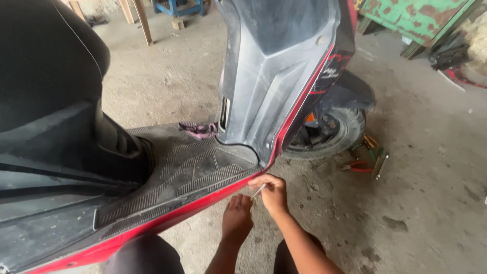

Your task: The person uses a screwdriver to unscrew fasteners on a red motor scooter, removing the front inner cover and working on the handlebar and dashboard area. They turn the ignition key and press controls while the dashboard lights are on, then unscrew and loosen the floorboard panel near the seat.

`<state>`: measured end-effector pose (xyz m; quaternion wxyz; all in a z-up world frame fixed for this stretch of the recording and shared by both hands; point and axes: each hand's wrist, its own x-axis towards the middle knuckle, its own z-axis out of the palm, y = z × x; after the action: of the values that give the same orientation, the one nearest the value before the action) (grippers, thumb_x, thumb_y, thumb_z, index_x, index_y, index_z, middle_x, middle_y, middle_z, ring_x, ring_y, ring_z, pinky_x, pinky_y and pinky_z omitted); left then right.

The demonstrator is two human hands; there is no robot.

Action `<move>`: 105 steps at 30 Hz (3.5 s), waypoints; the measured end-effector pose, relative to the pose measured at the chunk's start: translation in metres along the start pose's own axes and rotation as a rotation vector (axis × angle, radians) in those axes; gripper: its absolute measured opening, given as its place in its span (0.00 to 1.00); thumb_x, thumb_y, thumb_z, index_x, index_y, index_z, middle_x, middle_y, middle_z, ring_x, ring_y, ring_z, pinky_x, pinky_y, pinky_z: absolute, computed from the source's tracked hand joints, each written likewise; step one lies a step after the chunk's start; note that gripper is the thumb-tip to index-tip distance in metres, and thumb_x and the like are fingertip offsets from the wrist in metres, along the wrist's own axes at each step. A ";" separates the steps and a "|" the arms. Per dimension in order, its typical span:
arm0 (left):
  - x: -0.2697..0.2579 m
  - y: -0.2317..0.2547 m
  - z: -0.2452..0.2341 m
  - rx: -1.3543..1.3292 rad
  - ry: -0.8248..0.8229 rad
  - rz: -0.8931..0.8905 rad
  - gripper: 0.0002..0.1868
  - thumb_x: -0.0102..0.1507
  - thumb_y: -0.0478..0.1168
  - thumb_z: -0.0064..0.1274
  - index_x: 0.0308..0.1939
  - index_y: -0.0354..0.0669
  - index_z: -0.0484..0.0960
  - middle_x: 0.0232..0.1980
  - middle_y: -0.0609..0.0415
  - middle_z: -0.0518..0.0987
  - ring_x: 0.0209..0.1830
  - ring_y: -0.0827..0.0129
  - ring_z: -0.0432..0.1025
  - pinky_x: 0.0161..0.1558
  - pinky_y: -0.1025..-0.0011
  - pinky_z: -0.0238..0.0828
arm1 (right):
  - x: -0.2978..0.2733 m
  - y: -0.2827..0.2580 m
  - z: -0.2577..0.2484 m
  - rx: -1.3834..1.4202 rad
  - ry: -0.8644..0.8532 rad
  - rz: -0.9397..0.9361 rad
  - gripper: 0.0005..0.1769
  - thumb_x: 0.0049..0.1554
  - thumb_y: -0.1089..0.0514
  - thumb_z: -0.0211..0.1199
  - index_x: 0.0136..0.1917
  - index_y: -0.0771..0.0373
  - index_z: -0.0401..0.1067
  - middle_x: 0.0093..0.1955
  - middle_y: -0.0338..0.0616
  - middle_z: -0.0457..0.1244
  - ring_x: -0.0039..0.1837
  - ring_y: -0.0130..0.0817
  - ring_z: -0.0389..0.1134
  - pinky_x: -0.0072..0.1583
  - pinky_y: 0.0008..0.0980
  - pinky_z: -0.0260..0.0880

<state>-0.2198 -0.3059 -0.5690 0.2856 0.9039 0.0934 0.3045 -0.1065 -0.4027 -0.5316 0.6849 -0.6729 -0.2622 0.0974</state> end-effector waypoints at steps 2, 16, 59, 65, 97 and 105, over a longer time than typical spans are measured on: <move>-0.023 -0.019 0.008 -0.026 -0.151 -0.033 0.07 0.61 0.29 0.44 0.42 0.37 0.76 0.42 0.42 0.77 0.45 0.50 0.74 0.50 0.54 0.73 | -0.014 0.023 0.004 -0.011 0.174 0.138 0.15 0.54 0.77 0.51 0.37 0.68 0.78 0.39 0.50 0.73 0.40 0.35 0.75 0.40 0.32 0.75; -0.065 -0.059 0.013 -0.011 -0.391 -1.050 0.14 0.66 0.50 0.49 0.49 0.50 0.85 0.51 0.44 0.84 0.52 0.45 0.77 0.52 0.50 0.74 | -0.083 0.116 0.061 -0.135 0.016 1.046 0.14 0.59 0.54 0.56 0.55 0.58 0.76 0.48 0.42 0.68 0.46 0.36 0.67 0.51 0.47 0.70; 0.021 -0.088 0.039 0.498 -1.052 0.192 0.16 0.59 0.50 0.60 0.41 0.42 0.88 0.42 0.48 0.89 0.43 0.59 0.81 0.41 0.60 0.77 | -0.031 0.025 0.034 -0.582 -0.565 1.060 0.10 0.51 0.67 0.65 0.47 0.67 0.71 0.48 0.59 0.72 0.44 0.46 0.76 0.41 0.49 0.77; 0.046 -0.044 -0.041 -0.457 -1.292 -0.864 0.20 0.61 0.46 0.61 0.51 0.37 0.85 0.53 0.40 0.84 0.45 0.50 0.82 0.43 0.54 0.84 | -0.042 0.026 -0.005 -0.175 -0.994 1.162 0.26 0.53 0.60 0.71 0.63 0.75 0.72 0.59 0.59 0.69 0.58 0.52 0.74 0.58 0.53 0.76; 0.367 0.241 -0.500 0.176 0.910 0.566 0.21 0.77 0.42 0.58 0.30 0.34 0.83 0.29 0.47 0.78 0.29 0.62 0.72 0.34 0.65 0.69 | 0.130 -0.411 0.054 0.411 -0.520 -0.358 0.12 0.64 0.55 0.62 0.51 0.65 0.66 0.38 0.40 0.62 0.41 0.32 0.69 0.43 0.33 0.71; 0.428 0.257 -0.547 0.613 0.581 0.209 0.29 0.59 0.56 0.63 0.52 0.36 0.78 0.56 0.40 0.74 0.52 0.50 0.73 0.54 0.56 0.70 | 0.177 -0.512 0.008 0.231 -0.034 -0.372 0.27 0.63 0.47 0.63 0.30 0.65 0.62 0.23 0.45 0.59 0.24 0.35 0.63 0.27 0.32 0.59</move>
<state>-0.2097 -0.1181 0.1472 -0.0667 0.8282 0.1639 0.5318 -0.0733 -0.3480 0.0060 0.7590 -0.5284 -0.3803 0.0102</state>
